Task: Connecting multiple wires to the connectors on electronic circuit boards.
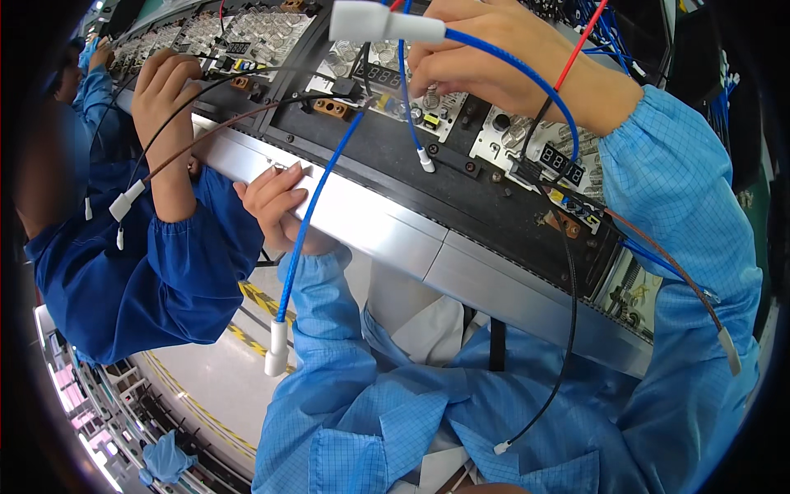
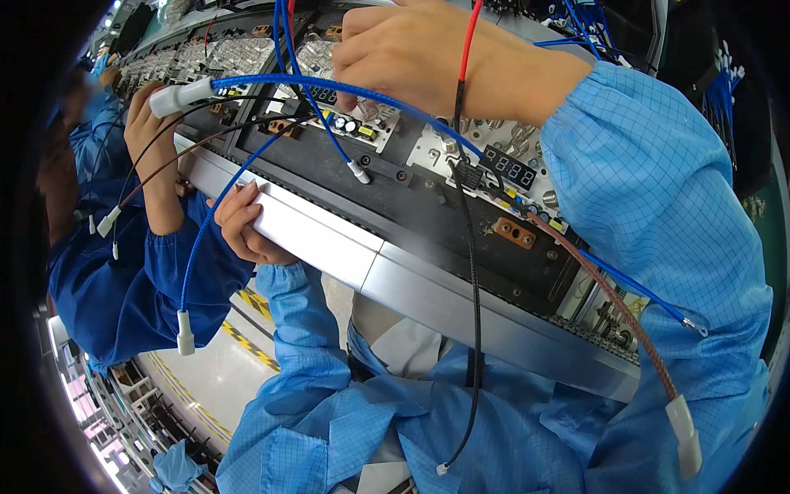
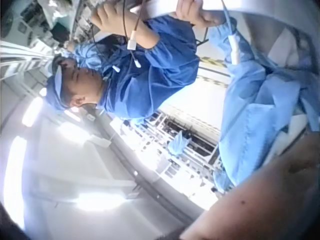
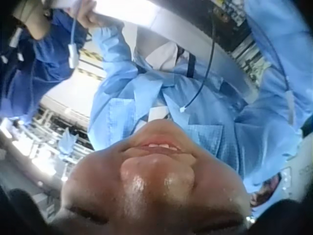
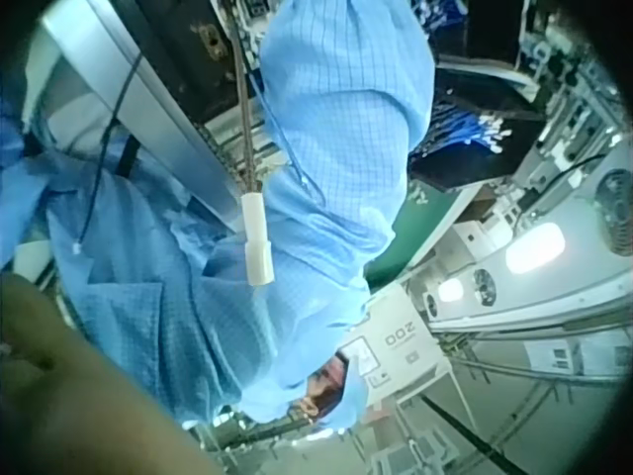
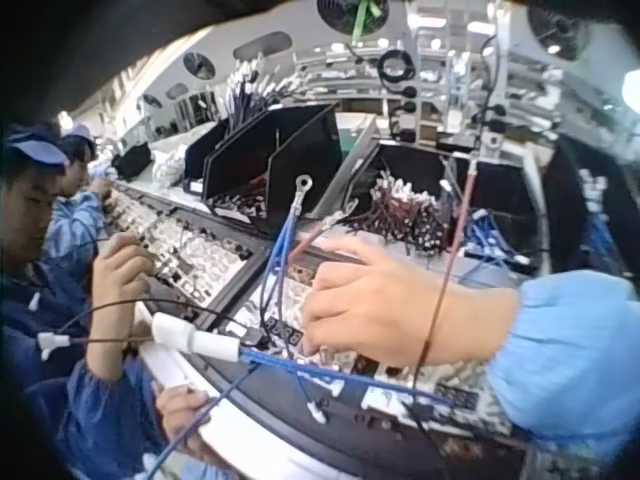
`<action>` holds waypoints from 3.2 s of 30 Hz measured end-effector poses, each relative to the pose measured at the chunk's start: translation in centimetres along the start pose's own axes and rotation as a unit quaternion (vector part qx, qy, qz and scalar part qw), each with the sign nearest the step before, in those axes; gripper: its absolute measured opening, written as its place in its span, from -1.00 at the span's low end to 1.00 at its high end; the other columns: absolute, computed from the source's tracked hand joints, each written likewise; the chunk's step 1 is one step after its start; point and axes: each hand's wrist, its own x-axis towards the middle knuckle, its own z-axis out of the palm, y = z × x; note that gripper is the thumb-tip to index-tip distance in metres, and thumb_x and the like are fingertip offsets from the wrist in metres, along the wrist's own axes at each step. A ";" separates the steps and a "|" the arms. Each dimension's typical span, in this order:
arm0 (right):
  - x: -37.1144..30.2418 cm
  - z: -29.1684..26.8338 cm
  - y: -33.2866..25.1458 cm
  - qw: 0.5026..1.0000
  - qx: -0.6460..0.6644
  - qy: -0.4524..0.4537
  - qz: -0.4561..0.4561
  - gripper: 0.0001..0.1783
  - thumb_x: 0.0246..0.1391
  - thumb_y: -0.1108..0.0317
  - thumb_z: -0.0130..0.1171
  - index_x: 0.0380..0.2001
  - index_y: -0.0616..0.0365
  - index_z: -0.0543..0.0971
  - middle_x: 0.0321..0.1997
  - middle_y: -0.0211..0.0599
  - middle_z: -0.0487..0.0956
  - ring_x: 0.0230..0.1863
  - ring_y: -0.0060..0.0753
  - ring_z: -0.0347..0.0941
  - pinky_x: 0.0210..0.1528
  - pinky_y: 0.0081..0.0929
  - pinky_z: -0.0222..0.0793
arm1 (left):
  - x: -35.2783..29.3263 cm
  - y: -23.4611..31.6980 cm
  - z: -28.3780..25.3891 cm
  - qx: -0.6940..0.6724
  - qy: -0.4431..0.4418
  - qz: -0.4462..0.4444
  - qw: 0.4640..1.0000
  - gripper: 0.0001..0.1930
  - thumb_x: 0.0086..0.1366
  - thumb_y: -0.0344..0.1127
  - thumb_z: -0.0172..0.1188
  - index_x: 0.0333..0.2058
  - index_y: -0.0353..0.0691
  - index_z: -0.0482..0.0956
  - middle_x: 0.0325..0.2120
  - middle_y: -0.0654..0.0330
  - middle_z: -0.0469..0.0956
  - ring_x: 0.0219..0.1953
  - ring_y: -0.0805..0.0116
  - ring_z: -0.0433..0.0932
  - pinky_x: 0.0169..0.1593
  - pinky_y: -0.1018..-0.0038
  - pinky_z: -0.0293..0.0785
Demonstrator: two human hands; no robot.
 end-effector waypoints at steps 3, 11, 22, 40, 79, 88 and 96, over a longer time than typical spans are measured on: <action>0.0 0.6 1.6 0.921 -0.346 0.037 -0.176 -0.86 -0.13 0.42 0.11 -0.43 -0.07 0.55 -0.38 -0.59 0.48 -0.18 -0.48 0.38 0.28 -0.15 0.01 | 0.2 -0.7 0.0 -0.011 -0.003 0.006 1.000 -0.81 0.31 -0.12 0.06 -0.47 0.01 0.43 -0.40 0.29 0.64 -0.15 0.37 0.51 0.31 0.21 -0.03; 0.2 0.4 0.5 1.000 0.021 -0.008 -0.005 -0.89 -0.11 0.39 0.12 -0.43 -0.06 0.54 -0.38 -0.57 0.47 -0.18 -0.46 0.37 0.29 -0.16 0.00 | 0.2 -1.2 -0.1 -0.010 0.015 0.031 0.999 -0.78 0.33 -0.17 -0.03 -0.50 -0.02 0.43 -0.41 0.28 0.64 -0.15 0.36 0.50 0.32 0.27 -0.03; 0.6 -0.6 -0.4 0.999 -0.019 -0.041 0.009 -0.81 -0.07 0.34 0.18 -0.30 -0.01 0.55 -0.28 -0.47 0.50 -0.10 -0.39 0.38 0.24 -0.21 0.08 | 0.4 -1.6 -1.0 -0.011 -0.017 0.033 0.999 -0.74 0.38 -0.18 -0.14 -0.49 0.00 0.41 -0.37 0.30 0.64 -0.10 0.35 0.49 0.34 0.26 -0.09; -5.8 -19.4 -18.2 0.906 0.125 0.164 0.369 -0.82 0.21 0.38 0.00 -0.23 0.24 0.52 -0.45 -0.39 0.53 -0.33 -0.65 0.44 -0.25 -0.61 0.34 | 3.2 10.1 -6.7 -0.003 -0.141 0.008 0.990 -0.76 0.30 -0.44 -0.19 -0.30 -0.24 0.52 -0.19 0.16 0.62 0.04 0.16 0.44 0.29 0.14 -0.07; -21.6 -11.6 -29.4 0.575 0.528 0.122 0.613 -0.50 0.06 -0.11 0.00 -0.83 -0.17 0.25 -0.86 -0.66 0.11 -0.76 -0.69 -0.03 -0.61 -0.61 -0.16 | 7.8 19.3 -11.4 0.268 -0.412 0.017 0.871 -0.49 0.39 -0.10 -0.17 0.17 -0.33 0.28 0.21 -0.03 0.25 0.26 0.03 0.19 0.25 0.29 0.10; -23.4 -13.0 -29.6 0.538 0.525 0.105 0.651 -0.55 0.06 -0.12 0.00 -0.76 -0.16 0.33 -0.86 -0.69 0.12 -0.76 -0.73 -0.01 -0.59 -0.63 -0.14 | 7.6 20.2 -11.6 0.230 -0.425 -0.050 0.874 -0.57 0.38 -0.07 -0.17 0.13 -0.08 0.39 0.27 0.14 0.17 0.33 0.12 0.06 0.33 0.00 -0.16; -26.4 -17.2 -29.3 0.548 0.511 0.061 0.659 -0.63 0.09 -0.05 -0.02 -0.59 -0.05 0.48 -0.81 -0.60 0.24 -0.76 -0.71 0.08 -0.63 -0.65 -0.08 | 7.1 22.2 -9.2 0.249 -0.418 -0.019 0.873 -0.61 0.37 -0.07 -0.15 -0.03 -0.14 0.52 0.26 0.11 0.19 0.32 0.03 0.07 0.31 -0.11 -0.20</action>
